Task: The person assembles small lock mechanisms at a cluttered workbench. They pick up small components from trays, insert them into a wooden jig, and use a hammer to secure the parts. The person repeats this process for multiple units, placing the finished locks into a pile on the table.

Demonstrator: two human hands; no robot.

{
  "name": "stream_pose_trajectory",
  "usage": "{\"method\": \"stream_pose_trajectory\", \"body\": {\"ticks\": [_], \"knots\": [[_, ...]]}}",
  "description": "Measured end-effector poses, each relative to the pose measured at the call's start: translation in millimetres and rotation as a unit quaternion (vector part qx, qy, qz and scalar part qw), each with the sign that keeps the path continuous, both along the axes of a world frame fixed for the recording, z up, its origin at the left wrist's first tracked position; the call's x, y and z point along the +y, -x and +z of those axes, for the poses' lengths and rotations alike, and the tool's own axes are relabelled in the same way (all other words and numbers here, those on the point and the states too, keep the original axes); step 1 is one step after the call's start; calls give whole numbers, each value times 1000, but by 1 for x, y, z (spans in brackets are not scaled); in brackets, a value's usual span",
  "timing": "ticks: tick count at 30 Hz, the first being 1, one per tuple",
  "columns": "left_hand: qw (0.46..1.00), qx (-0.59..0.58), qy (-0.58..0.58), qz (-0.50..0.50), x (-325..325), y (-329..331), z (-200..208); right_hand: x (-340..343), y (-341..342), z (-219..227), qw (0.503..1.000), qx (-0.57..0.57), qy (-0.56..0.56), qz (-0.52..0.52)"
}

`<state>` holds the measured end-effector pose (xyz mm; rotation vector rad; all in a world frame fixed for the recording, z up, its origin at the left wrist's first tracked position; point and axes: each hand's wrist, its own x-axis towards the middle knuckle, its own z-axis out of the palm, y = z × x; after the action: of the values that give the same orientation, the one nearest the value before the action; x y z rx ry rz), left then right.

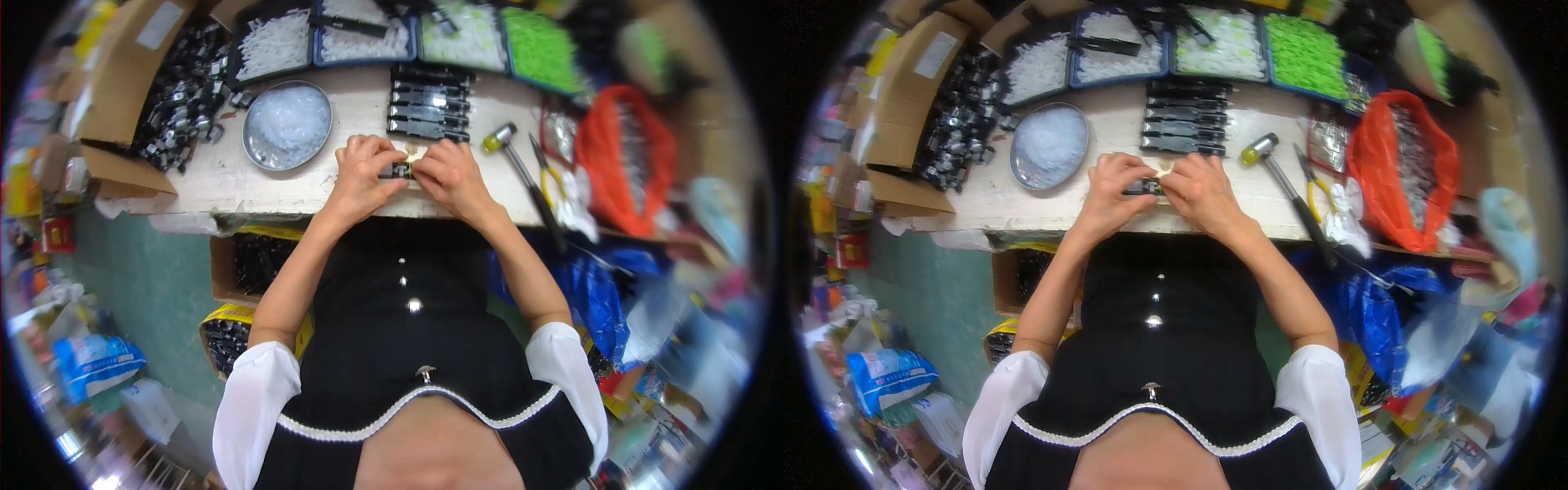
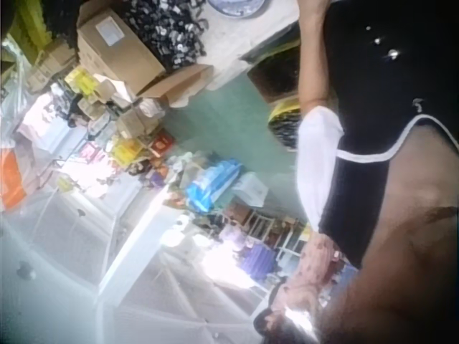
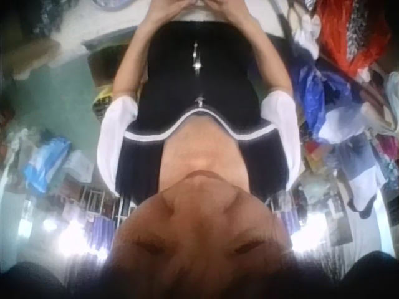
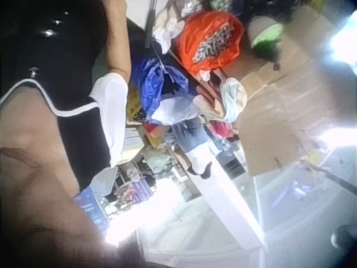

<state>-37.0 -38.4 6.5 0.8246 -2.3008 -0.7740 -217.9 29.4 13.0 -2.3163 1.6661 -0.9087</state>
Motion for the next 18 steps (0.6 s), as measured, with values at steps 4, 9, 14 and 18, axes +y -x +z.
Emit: {"method": "stream_pose_trajectory", "body": {"ticks": [4, 9, 14, 18], "knots": [[1000, -27, -4, -13, -1, 3, -4, -1, 6, 9, 999, 8, -39, 13], [998, -51, -13, -31, -5, 7, -1, 4, 5, 10, 999, 17, -49, 6], [985, -141, 54, -79, -12, 15, 15, 6, 27, 14, 999, -18, -20, -28], [946, -265, 111, -147, -19, 37, 48, 17, 78, 26, 995, -14, 15, -94]]}}
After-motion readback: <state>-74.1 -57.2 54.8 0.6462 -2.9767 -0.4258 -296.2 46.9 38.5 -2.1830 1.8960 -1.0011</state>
